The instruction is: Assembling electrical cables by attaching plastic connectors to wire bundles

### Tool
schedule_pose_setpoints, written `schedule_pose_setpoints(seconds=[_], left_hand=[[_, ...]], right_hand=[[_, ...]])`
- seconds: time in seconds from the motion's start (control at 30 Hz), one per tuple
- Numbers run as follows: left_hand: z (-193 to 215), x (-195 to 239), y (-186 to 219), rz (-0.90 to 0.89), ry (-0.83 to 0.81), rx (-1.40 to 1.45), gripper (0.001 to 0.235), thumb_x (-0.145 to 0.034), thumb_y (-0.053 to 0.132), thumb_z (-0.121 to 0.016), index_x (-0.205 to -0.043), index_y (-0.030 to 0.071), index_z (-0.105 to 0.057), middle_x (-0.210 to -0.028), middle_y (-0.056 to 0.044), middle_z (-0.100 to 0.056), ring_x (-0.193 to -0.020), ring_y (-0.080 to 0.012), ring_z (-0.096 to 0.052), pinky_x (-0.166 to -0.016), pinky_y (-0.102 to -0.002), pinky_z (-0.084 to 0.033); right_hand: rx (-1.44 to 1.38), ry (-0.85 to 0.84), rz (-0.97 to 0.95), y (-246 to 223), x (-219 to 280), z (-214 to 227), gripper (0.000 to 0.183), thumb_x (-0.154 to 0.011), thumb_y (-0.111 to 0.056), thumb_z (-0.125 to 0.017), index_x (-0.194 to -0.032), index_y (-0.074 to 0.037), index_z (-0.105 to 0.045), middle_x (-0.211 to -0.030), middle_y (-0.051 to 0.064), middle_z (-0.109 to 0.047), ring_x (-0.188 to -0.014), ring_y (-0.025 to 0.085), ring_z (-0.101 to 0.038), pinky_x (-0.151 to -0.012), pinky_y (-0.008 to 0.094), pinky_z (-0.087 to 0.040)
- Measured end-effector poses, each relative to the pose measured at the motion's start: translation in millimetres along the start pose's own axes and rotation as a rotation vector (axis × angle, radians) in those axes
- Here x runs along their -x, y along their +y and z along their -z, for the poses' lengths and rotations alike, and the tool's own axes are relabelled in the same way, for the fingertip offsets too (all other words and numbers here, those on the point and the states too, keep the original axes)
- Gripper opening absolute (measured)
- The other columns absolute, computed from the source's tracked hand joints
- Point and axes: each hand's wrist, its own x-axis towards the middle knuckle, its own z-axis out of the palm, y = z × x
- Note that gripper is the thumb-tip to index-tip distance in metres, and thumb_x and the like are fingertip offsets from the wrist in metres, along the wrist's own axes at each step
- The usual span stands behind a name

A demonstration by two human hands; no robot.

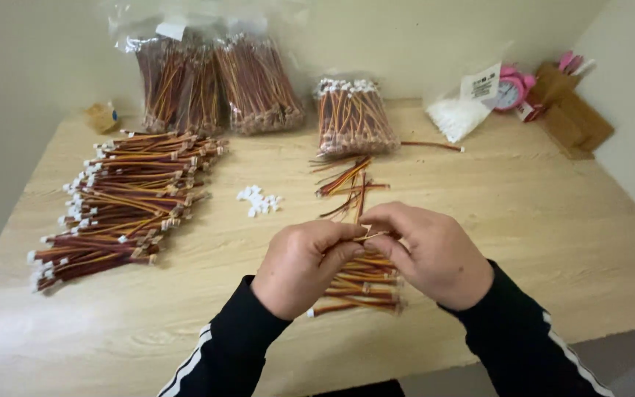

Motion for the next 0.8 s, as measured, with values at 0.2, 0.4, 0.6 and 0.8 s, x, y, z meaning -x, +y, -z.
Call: schedule_pose_setpoints(seconds=[0.2, 0.4, 0.6, 0.8], left_hand=[[-0.7, 12.3, 8.2, 0.239, 0.035, 0.195, 0.011, -0.086, 0.019, -0.068, -0.094, 0.016, -0.076, -0.074, -0.008, -0.073, -0.078, -0.0271, -0.074, -0.069, -0.037, -0.055], [0.3, 23.6, 1.5, 0.331, 0.056, 0.289, 0.012, -0.085, 0.016, -0.068, -0.09, 0.01, -0.077, -0.07, -0.008, -0.074, -0.071, -0.0155, -0.07, -0.067, -0.033, -0.056], [17.2, 42.4, -22.9, 0.503, 0.097, 0.439, 0.012, -0.086, 0.015, -0.069, -0.089, 0.007, -0.077, -0.067, -0.006, -0.074, -0.066, -0.0093, -0.061, -0.063, -0.024, -0.053], [15.4, 46.0, -33.1, 0.551, 0.081, 0.425, 0.015, -0.087, 0.015, -0.067, -0.091, 0.003, -0.075, -0.068, -0.008, -0.073, -0.066, -0.012, -0.06, -0.061, -0.023, -0.051]], right_hand=[[-0.435, 0.154, -0.305, -13.0, 11.7, -17.0, 0.007, -0.085, -0.01, -0.069, -0.09, -0.007, -0.073, -0.061, 0.004, -0.068, -0.059, 0.01, -0.058, -0.06, 0.028, -0.052], [-0.442, 0.275, -0.274, -18.7, 15.4, -8.9, 0.016, -0.089, -0.013, -0.069, -0.074, -0.008, -0.07, -0.052, 0.002, -0.055, -0.053, 0.013, -0.048, -0.055, 0.028, -0.045], [-0.746, 0.429, -0.52, 11.0, 35.1, -5.9, 0.016, -0.092, -0.009, -0.066, -0.079, 0.0, -0.064, -0.064, 0.008, -0.065, -0.061, 0.013, -0.062, -0.064, 0.028, -0.056], [-1.005, 0.452, -0.65, 46.6, 46.1, -29.7, 0.016, -0.094, -0.011, -0.064, -0.081, -0.002, -0.06, -0.07, 0.01, -0.066, -0.064, 0.013, -0.064, -0.064, 0.025, -0.054]])
